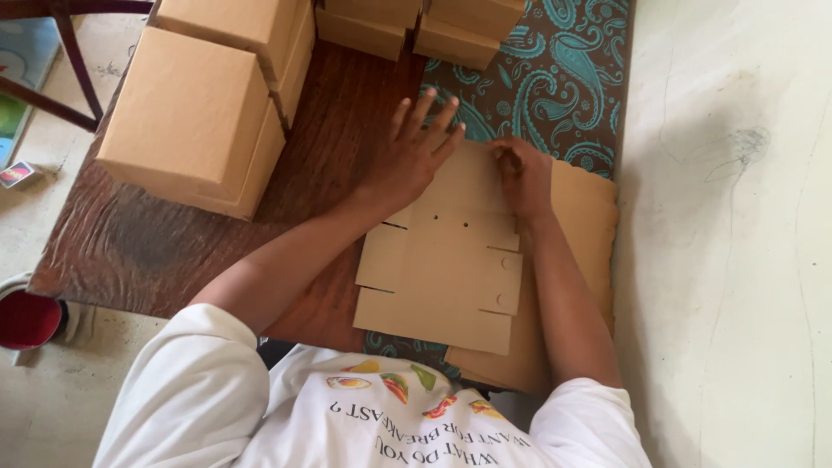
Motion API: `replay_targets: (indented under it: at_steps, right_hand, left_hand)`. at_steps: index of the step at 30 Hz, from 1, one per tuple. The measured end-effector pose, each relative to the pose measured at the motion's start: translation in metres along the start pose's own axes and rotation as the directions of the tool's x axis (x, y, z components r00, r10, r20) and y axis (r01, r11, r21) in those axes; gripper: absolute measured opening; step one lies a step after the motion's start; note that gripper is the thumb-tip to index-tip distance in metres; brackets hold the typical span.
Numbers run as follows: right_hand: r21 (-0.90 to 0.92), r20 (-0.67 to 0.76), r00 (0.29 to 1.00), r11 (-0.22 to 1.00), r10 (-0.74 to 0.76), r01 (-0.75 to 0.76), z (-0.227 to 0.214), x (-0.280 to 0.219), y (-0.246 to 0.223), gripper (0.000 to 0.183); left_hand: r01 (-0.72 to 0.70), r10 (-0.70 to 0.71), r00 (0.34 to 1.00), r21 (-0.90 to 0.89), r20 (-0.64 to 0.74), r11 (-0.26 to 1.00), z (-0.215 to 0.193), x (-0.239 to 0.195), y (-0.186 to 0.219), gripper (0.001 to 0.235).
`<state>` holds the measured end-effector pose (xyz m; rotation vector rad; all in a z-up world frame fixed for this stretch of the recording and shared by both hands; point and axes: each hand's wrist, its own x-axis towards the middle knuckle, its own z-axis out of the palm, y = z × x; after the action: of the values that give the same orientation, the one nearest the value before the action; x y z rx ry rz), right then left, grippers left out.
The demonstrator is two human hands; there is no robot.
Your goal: Folding flat cardboard sheets into small boxes and stacking them on a table.
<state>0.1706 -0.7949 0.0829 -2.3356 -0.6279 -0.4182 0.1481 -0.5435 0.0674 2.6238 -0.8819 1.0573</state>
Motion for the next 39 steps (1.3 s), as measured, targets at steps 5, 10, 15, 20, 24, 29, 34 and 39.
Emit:
replay_targets:
  at_steps: [5,10,15,20,24,29,34,39]
  right_hand:
    - [0.069,-0.052,0.998,0.997,0.046,-0.042,0.012,-0.009,0.015,0.036]
    - [0.141,-0.011,0.998,0.988,0.064,-0.062,0.01,-0.004,0.006,0.039]
    - [0.117,-0.029,1.0,0.993,0.004,-0.001,0.008,-0.003,-0.005,0.039]
    - [0.021,-0.012,1.0,1.0,0.023,-0.023,0.008,-0.012,0.004,0.037]
    - [-0.026,-0.001,0.999,0.998,0.051,-0.051,0.004,-0.014,0.008,0.038]
    - [-0.038,0.004,0.999,0.998,-0.041,0.041,0.0,-0.011,0.012,0.036]
    - [-0.069,-0.011,0.997,0.995,-0.08,0.079,-0.001,-0.014,0.021,0.043]
    - [-0.175,-0.194,0.938,0.951,-0.286,0.254,0.0,-0.004,0.013,0.018]
  left_hand:
    - [0.006,-0.009,0.999,-0.062,-0.048,0.998,0.042,-0.002,0.0,0.036]
    - [0.009,-0.02,0.994,-0.098,-0.111,0.995,0.049,-0.007,-0.005,0.022]
    - [-0.042,0.026,0.996,-0.178,-0.087,0.983,0.045,-0.013,-0.008,0.025]
    - [0.041,-0.035,0.999,-0.189,0.036,0.981,0.052,-0.023,-0.015,0.03]
    - [0.156,-0.141,0.985,-0.178,0.096,0.972,0.062,-0.026,-0.026,0.027]
    - [0.215,-0.217,0.976,-0.354,0.034,0.91,0.054,-0.02,-0.031,0.022]
    - [0.275,-0.293,0.955,-0.533,0.052,0.8,0.035,-0.015,-0.035,0.038]
    - [0.119,-0.243,0.942,-0.442,-0.234,0.889,0.015,0.003,-0.037,0.018]
